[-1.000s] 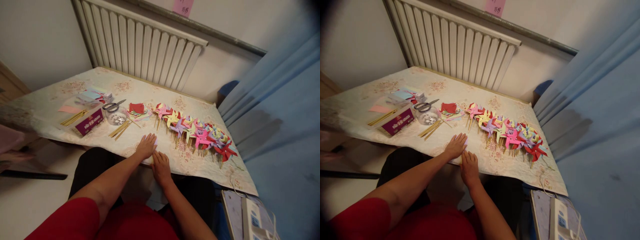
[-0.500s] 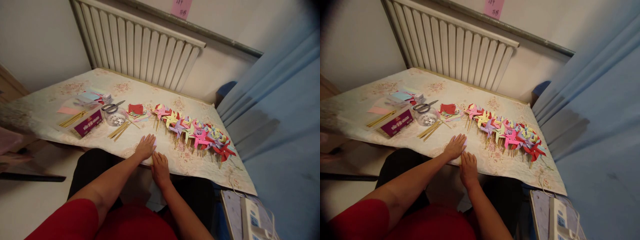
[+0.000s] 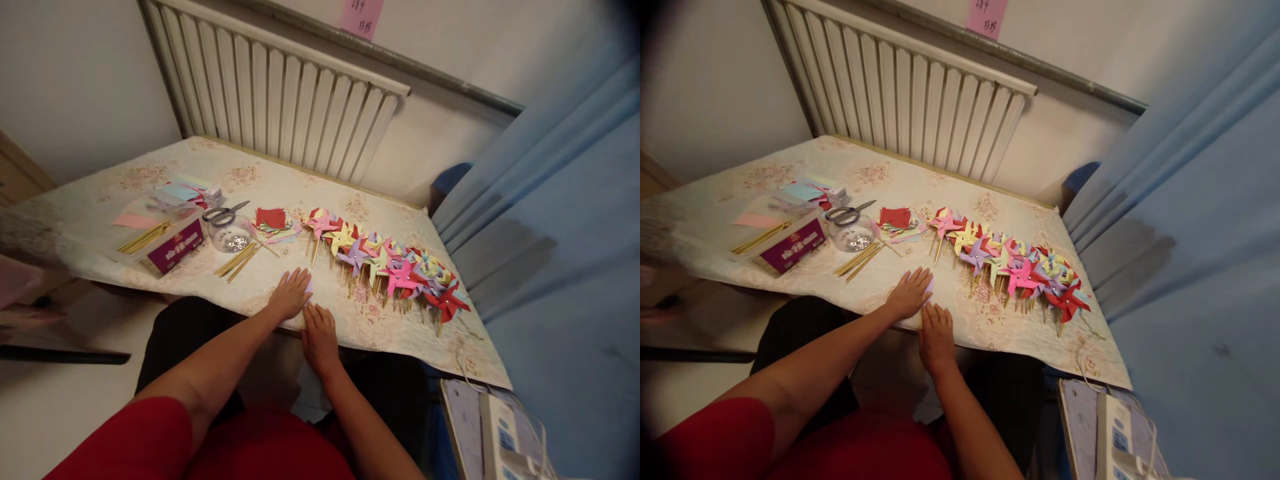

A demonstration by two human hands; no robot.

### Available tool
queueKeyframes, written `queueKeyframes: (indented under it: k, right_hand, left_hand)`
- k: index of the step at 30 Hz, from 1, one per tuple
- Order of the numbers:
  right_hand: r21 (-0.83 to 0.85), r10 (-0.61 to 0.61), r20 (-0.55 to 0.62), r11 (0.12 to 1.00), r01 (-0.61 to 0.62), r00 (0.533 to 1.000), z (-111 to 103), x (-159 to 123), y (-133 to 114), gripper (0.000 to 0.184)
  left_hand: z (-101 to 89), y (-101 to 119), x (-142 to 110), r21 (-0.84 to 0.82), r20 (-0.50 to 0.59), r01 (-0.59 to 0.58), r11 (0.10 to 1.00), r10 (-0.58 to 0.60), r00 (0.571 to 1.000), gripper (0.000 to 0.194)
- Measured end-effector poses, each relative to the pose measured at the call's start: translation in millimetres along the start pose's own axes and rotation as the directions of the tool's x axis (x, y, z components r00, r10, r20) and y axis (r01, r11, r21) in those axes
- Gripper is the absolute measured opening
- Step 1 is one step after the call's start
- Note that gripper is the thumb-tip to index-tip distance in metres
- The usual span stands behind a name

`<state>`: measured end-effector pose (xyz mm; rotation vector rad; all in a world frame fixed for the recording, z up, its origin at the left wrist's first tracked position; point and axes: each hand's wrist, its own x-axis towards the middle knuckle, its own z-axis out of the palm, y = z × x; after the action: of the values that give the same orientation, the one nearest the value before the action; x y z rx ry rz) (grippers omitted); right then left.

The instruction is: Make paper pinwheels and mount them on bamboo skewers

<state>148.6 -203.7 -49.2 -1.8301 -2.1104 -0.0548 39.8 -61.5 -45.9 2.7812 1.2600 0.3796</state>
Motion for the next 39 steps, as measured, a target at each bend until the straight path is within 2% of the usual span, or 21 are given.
queueKeyframes:
  k: [18,30,36,39]
  right_hand:
    - [0.024,-0.008,-0.032,1.0,0.009,0.999,2,0,1,0.056]
    - [0.136,-0.08,-0.125,0.986,0.097,0.989,0,-9,13,0.058]
    - [0.052,-0.003,-0.054,0.999,0.006,0.999,-11,4,3,0.065]
    - [0.011,-0.001,-0.012,1.0,0.001,1.0,-13,8,-1,0.065]
  left_hand:
    - [-8.5,-5,-20,0.03,0.021,-0.02,0.999,0.019,1.0,0.056]
    - [-9.9,-4,-25,0.015,0.031,0.004,1.0,-0.004,1.0,0.056]
    - [-8.4,-4,-26,0.016,0.002,-0.008,1.0,0.008,1.0,0.056]
    - [-5.2,-6,-26,0.019,-0.004,-0.013,1.0,0.013,1.0,0.056]
